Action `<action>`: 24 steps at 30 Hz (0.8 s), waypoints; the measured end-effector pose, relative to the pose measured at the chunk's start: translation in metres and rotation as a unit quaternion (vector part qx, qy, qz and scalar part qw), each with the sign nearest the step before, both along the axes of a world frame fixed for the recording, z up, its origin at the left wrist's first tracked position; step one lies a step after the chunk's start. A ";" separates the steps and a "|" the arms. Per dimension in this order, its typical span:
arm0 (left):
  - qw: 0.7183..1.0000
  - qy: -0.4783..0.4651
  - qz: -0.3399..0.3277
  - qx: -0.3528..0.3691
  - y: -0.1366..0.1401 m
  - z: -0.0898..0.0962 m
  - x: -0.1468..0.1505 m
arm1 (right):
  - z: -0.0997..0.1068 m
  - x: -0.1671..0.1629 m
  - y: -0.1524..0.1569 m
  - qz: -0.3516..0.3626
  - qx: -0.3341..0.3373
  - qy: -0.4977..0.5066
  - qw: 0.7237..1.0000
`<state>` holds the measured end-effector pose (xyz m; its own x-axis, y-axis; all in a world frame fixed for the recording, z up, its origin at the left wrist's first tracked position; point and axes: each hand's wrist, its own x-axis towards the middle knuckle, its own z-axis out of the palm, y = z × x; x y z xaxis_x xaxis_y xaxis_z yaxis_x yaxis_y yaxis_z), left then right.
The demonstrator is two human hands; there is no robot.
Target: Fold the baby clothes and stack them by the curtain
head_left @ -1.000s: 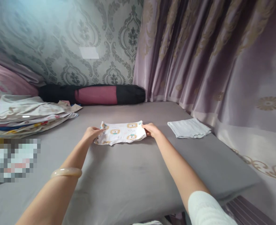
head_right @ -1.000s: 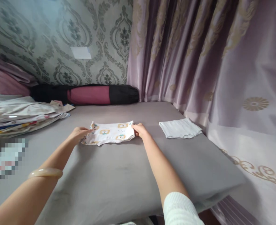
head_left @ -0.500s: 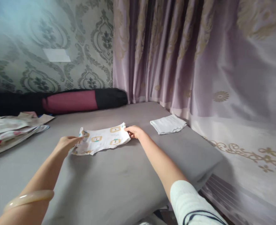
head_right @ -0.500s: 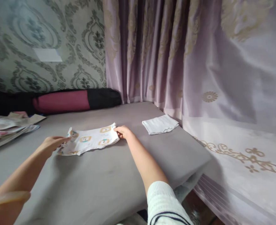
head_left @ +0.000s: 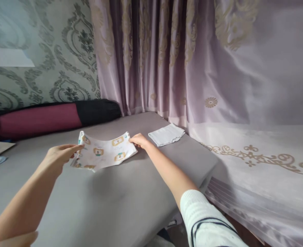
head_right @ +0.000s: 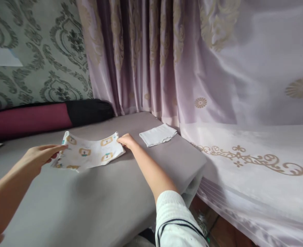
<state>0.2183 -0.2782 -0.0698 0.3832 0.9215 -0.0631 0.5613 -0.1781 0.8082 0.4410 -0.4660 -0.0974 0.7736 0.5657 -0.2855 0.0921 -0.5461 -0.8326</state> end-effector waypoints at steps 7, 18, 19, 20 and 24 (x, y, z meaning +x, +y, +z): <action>0.990 -0.084 -0.065 -0.095 -0.050 0.006 0.061 | 0.019 0.065 -0.049 -0.041 -0.071 -0.109 0.991; 0.950 -0.222 -0.151 -0.160 -0.129 0.008 0.139 | 0.045 0.150 -0.109 -0.132 -0.137 -0.096 0.977; 0.947 -0.228 -0.151 -0.168 -0.135 0.006 0.145 | 0.047 0.154 -0.114 -0.142 -0.130 -0.092 0.977; 0.944 -0.234 -0.150 -0.176 -0.140 0.004 0.151 | 0.048 0.158 -0.118 -0.154 -0.123 -0.089 0.976; 0.931 -0.257 -0.148 -0.213 -0.155 -0.007 0.174 | 0.051 0.169 -0.132 -0.207 -0.101 -0.090 0.969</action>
